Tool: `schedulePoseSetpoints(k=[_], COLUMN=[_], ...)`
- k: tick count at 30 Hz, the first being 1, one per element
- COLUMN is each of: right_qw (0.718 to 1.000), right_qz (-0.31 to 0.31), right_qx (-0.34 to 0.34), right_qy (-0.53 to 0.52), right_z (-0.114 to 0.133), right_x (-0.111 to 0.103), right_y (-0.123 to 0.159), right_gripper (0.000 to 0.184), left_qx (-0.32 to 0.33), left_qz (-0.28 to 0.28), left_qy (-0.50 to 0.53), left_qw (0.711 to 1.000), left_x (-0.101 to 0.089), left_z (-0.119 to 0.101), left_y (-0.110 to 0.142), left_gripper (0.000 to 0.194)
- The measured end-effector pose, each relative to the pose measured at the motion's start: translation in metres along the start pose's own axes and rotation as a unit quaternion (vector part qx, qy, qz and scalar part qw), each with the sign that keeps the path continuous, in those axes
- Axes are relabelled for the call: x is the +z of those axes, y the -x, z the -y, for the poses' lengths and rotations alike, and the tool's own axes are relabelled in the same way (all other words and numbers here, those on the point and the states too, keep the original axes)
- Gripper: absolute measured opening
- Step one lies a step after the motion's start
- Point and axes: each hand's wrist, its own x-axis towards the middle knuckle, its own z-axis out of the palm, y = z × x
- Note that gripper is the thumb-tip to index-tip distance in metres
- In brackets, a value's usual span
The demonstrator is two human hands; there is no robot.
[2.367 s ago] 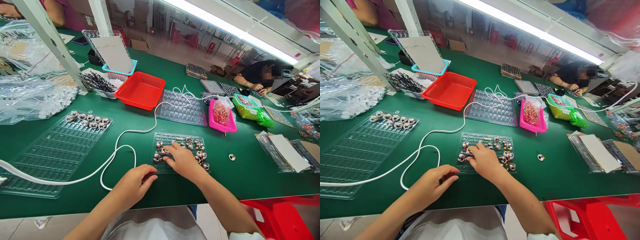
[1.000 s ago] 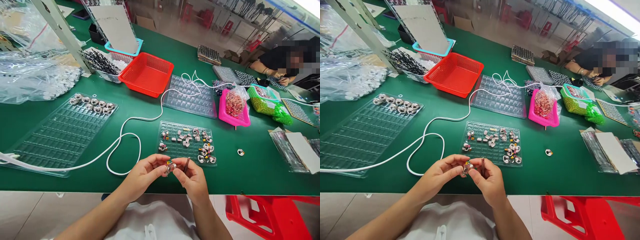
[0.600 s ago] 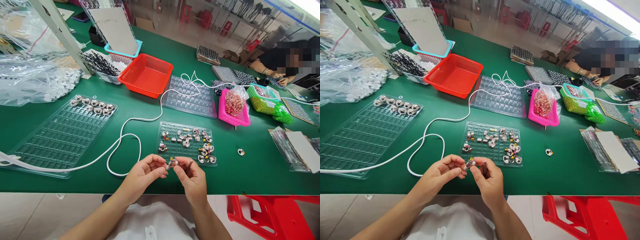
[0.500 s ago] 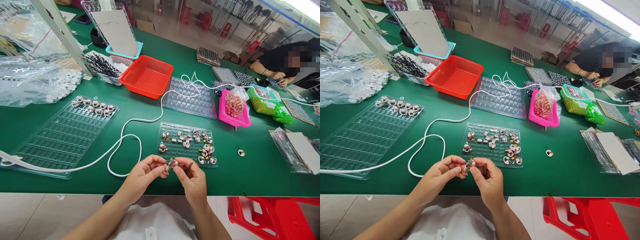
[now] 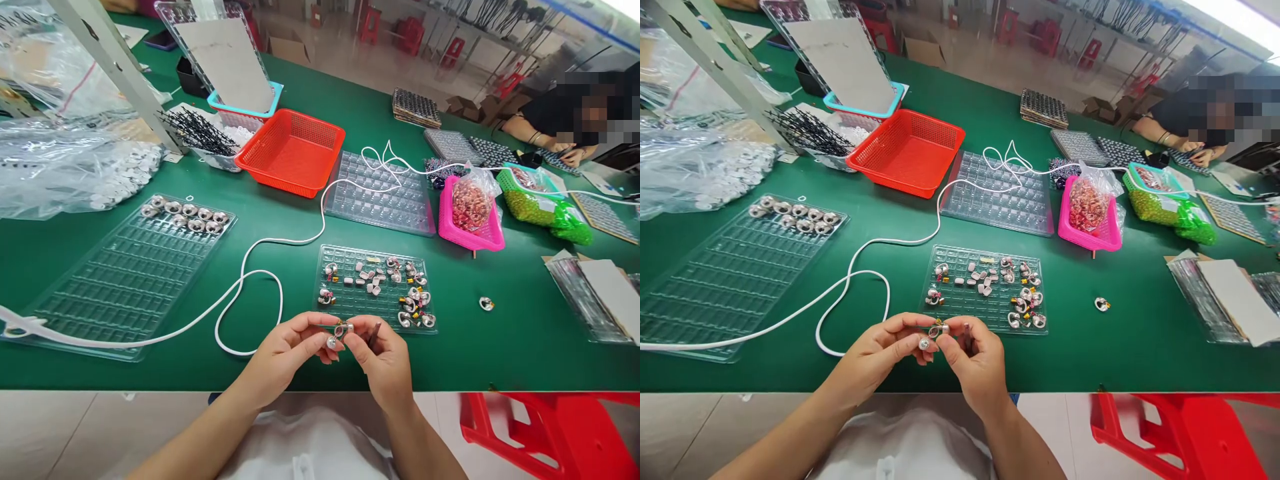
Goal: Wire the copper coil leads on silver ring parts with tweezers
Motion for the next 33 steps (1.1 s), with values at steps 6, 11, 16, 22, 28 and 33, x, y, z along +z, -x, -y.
schedulePoseSetpoints(k=[6,11,16,22,28,33], right_qw=[0.993,0.976,0.95,0.942,0.963,0.999], right_qz=[-0.006,-0.029,-0.007,0.011,0.029,-0.011], right_qx=[0.048,0.081,0.141,0.16,0.14,-0.05], right_qy=[-0.109,-0.202,-0.277,-0.295,-0.227,-0.004], right_z=[-0.001,-0.009,-0.008,-0.006,-0.011,-0.006], right_x=[0.009,0.017,0.02,0.027,0.024,0.006], right_y=[-0.006,-0.009,-0.012,-0.009,-0.007,-0.004], right_gripper=[0.024,0.031,0.035,0.037,0.037,0.027], left_qx=[0.056,0.071,0.074,0.182,0.149,0.116], left_qz=[-0.058,-0.062,-0.065,-0.07,-0.059,-0.087], left_qy=[-0.081,-0.06,-0.061,-0.194,-0.155,-0.133], left_qw=[0.993,0.994,0.993,0.961,0.975,0.98], left_x=[0.007,0.006,0.001,0.006,0.004,0.005], left_z=[-0.002,-0.001,0.001,0.001,0.0,-0.004], left_y=[-0.001,-0.005,-0.006,-0.004,-0.002,0.0], left_gripper=[0.022,0.022,0.017,0.014,0.012,0.007])
